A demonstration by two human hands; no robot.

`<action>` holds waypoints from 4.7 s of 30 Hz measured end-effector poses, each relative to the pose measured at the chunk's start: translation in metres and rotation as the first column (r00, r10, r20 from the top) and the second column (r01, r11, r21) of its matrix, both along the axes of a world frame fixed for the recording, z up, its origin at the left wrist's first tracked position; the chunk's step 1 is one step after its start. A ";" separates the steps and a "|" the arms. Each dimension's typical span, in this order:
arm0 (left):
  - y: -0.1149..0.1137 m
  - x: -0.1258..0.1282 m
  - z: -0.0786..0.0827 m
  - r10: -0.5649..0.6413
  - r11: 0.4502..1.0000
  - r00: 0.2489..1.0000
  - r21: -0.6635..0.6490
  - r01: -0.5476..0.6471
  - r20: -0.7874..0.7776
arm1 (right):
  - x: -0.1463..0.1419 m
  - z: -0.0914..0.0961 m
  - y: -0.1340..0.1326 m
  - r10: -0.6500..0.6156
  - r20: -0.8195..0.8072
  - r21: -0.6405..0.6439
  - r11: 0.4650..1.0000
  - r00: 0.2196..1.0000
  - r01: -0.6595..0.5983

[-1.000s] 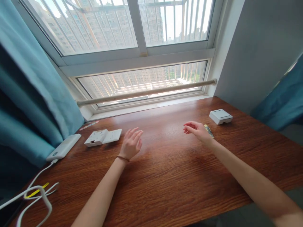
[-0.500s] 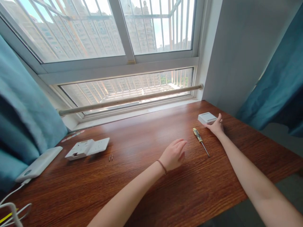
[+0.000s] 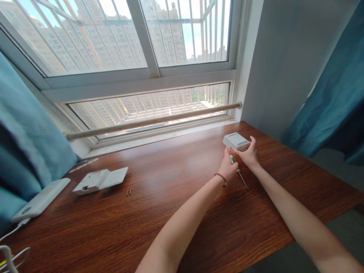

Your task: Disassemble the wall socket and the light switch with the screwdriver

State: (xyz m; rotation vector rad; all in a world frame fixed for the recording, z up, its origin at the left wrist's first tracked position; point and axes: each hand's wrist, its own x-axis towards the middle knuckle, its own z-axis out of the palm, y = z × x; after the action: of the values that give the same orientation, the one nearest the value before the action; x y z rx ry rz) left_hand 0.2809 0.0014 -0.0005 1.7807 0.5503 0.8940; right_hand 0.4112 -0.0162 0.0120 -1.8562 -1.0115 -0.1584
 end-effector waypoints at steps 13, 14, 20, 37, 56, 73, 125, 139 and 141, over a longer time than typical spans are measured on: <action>-0.073 -0.182 -0.005 0.134 0.985 0.986 0.122 -0.122 -0.103 | -0.152 0.003 -0.056 0.506 -0.070 0.083 0.862 0.860 -0.500; -0.075 -0.194 -0.004 0.159 0.982 0.981 0.123 -0.145 -0.111 | -0.162 0.001 -0.059 0.545 -0.093 0.080 0.838 0.833 -0.539; -0.080 -0.241 0.005 0.241 0.960 0.955 0.183 -0.209 -0.173 | -0.206 -0.016 -0.072 0.696 -0.336 0.182 0.710 0.635 -0.681; -0.092 -0.265 -0.003 0.254 0.965 0.948 0.112 -0.236 -0.191 | -0.225 -0.024 -0.093 0.742 -0.491 0.234 0.617 0.456 -0.751; -0.108 -0.256 -0.006 0.435 0.893 0.873 -0.019 -0.450 -0.221 | -0.227 -0.024 -0.097 0.769 -0.427 0.138 0.576 0.476 -0.806; -0.101 -0.257 -0.018 0.515 0.821 0.857 -0.269 -0.503 -0.032 | -0.227 -0.029 -0.097 0.774 -0.412 0.127 0.571 0.480 -0.811; -0.106 -0.263 0.008 0.460 0.767 0.812 0.622 -0.158 -0.360 | -0.163 0.016 -0.066 0.629 0.075 0.027 0.775 0.774 -0.632; -0.088 -0.269 -0.010 0.585 0.780 0.730 0.492 -0.387 -0.353 | -0.133 -0.001 -0.041 0.582 0.553 -0.588 0.779 0.596 -0.216; -0.088 -0.269 -0.010 0.587 0.777 0.727 0.498 -0.384 -0.355 | -0.133 -0.002 -0.041 0.581 0.541 -0.611 0.769 0.608 -0.191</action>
State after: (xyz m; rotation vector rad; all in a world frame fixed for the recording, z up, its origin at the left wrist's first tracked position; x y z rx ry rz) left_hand 0.0120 -0.0870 -0.0101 2.3073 1.3201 0.9472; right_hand 0.2781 -0.0574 0.0102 -1.9829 -2.1894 -0.3927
